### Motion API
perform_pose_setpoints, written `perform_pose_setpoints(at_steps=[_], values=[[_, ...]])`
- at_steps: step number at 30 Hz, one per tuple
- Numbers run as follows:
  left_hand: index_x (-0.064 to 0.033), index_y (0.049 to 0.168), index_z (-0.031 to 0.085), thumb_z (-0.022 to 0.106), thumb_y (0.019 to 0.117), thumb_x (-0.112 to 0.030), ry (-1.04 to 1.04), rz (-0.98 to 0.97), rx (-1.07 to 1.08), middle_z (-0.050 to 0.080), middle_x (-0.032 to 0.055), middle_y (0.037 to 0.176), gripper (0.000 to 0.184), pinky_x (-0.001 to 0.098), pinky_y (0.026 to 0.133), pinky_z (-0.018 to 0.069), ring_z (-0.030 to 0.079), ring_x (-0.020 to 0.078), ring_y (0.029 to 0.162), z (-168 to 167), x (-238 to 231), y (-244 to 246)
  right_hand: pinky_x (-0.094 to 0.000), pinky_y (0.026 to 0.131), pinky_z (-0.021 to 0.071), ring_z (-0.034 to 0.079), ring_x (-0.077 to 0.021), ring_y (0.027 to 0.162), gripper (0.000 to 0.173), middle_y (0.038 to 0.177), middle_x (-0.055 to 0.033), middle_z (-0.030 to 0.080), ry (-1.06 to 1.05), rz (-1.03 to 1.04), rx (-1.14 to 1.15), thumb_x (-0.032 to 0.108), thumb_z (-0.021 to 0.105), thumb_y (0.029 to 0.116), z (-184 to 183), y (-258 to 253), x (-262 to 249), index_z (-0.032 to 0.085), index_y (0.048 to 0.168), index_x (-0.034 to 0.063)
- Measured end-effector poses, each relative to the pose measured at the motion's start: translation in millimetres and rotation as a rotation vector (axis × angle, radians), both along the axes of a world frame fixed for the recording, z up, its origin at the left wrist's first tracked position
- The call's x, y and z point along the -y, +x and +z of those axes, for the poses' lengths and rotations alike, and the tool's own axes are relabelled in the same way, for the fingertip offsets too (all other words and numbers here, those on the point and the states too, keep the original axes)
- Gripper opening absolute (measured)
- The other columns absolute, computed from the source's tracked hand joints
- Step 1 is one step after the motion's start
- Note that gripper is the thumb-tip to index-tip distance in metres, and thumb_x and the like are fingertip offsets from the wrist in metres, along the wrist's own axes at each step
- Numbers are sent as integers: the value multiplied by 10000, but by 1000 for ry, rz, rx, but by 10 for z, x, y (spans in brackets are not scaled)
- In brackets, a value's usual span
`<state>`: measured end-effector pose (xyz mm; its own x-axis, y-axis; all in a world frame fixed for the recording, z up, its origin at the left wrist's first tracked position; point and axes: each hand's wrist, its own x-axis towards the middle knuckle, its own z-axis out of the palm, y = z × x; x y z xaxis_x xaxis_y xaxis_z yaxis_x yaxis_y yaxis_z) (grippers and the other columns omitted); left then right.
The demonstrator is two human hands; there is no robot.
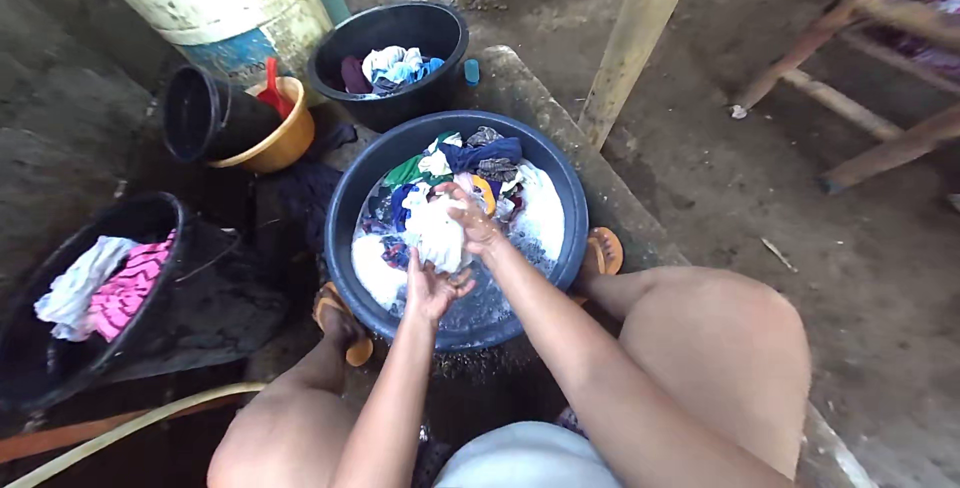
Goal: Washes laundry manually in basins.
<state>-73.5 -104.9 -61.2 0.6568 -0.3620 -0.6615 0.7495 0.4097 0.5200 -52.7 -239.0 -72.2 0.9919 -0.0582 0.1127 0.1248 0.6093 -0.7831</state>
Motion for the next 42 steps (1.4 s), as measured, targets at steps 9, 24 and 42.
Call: perform_pose_setpoints(at_steps=[9,24,42], values=[[-101,1278,547,443,1094,-287,-97,248,330,667,103,1081,282,425,841,586,676,221,977,126,99,338,-375,799,576,653,-165,870,287,973,-70,661,197,-179,-382,310,477,1089,-10,-79,-146,581,1208,71],[-40,871,735,661,893,-41,601,-472,2345,770,140,962,77,465,894,594,751,308,962,191,-81,-4,-224,688,476,502,-27,668,307,846,3,550,-856,554,-280,179,462,1080,569,95,14,546,1318,6],[-98,1461,444,507,1074,-280,321,-113,710,637,149,1245,432,441,875,554,651,236,1046,472,-354,966,-418,867,617,708,-233,1036,546,1153,-68,701,-207,358,-328,510,741,899,508,198,252,519,1258,163]])
